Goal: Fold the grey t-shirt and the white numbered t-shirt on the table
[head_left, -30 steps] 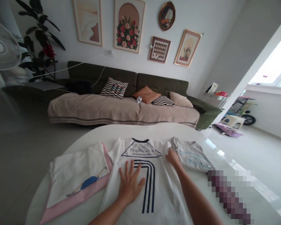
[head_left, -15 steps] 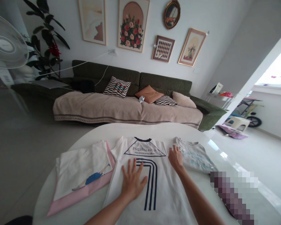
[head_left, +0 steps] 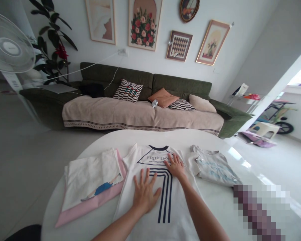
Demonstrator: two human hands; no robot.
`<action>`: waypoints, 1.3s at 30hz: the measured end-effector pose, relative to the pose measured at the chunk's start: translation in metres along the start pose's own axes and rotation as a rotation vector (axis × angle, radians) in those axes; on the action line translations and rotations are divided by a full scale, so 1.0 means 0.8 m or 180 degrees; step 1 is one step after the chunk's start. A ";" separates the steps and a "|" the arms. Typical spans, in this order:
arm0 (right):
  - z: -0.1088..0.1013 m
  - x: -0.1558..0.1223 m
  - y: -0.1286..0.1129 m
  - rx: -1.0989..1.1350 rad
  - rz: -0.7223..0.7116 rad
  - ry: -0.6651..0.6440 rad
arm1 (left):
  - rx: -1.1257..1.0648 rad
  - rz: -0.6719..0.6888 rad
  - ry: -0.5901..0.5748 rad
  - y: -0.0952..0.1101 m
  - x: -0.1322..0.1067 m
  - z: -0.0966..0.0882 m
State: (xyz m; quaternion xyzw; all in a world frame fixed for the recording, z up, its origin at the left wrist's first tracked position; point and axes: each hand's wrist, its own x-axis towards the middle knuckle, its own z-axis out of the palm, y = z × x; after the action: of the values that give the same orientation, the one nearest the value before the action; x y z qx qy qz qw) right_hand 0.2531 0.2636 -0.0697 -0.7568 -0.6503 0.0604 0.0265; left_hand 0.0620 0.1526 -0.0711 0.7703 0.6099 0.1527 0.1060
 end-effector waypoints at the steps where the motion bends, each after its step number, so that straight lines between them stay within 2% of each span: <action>1: -0.002 -0.001 -0.001 -0.0001 0.0028 0.0004 | 0.0005 0.0013 0.0018 0.000 0.000 0.001; 4: -0.010 -0.007 -0.015 -0.0009 0.0102 0.0030 | 0.0012 0.0059 0.0074 -0.002 0.000 0.005; 6: -0.014 -0.012 -0.037 -0.0016 0.0097 0.0071 | 0.0014 0.0089 0.0087 -0.003 0.000 0.007; 9: -0.012 -0.019 -0.083 0.0055 -0.0300 0.0012 | 0.0044 0.0130 0.0110 -0.003 0.001 0.010; 11: -0.006 -0.021 -0.111 0.0155 -0.0666 -0.0188 | 0.0080 0.0156 0.0125 -0.003 0.001 0.010; 13: 0.001 -0.020 -0.129 0.0238 -0.0808 -0.0385 | 0.0114 0.0168 0.0141 -0.002 0.000 0.009; 19: 0.001 -0.005 -0.146 0.0352 -0.0458 -0.0466 | 0.0213 0.0279 0.0345 -0.005 -0.002 0.010; 22: -0.001 -0.004 -0.172 0.0384 -0.0275 -0.0314 | 0.0295 0.0462 0.0421 -0.010 -0.002 0.016; 27: 0.007 -0.006 -0.220 0.0447 -0.0679 -0.0292 | 0.0416 0.0614 0.0540 -0.015 -0.001 0.031; 33: 0.011 0.016 -0.228 0.0511 -0.0511 -0.0342 | 0.0329 0.0781 0.0523 -0.025 -0.003 0.037; 39: -0.001 0.028 -0.227 0.0614 -0.0586 -0.0322 | 0.0186 0.0630 0.0126 -0.021 -0.004 0.024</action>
State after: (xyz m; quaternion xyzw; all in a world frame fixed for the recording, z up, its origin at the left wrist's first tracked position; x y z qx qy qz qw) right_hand 0.0783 0.3134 -0.0484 -0.6839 -0.7086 0.1581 0.0716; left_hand 0.0530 0.1541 -0.0951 0.8264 0.5371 0.1598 0.0558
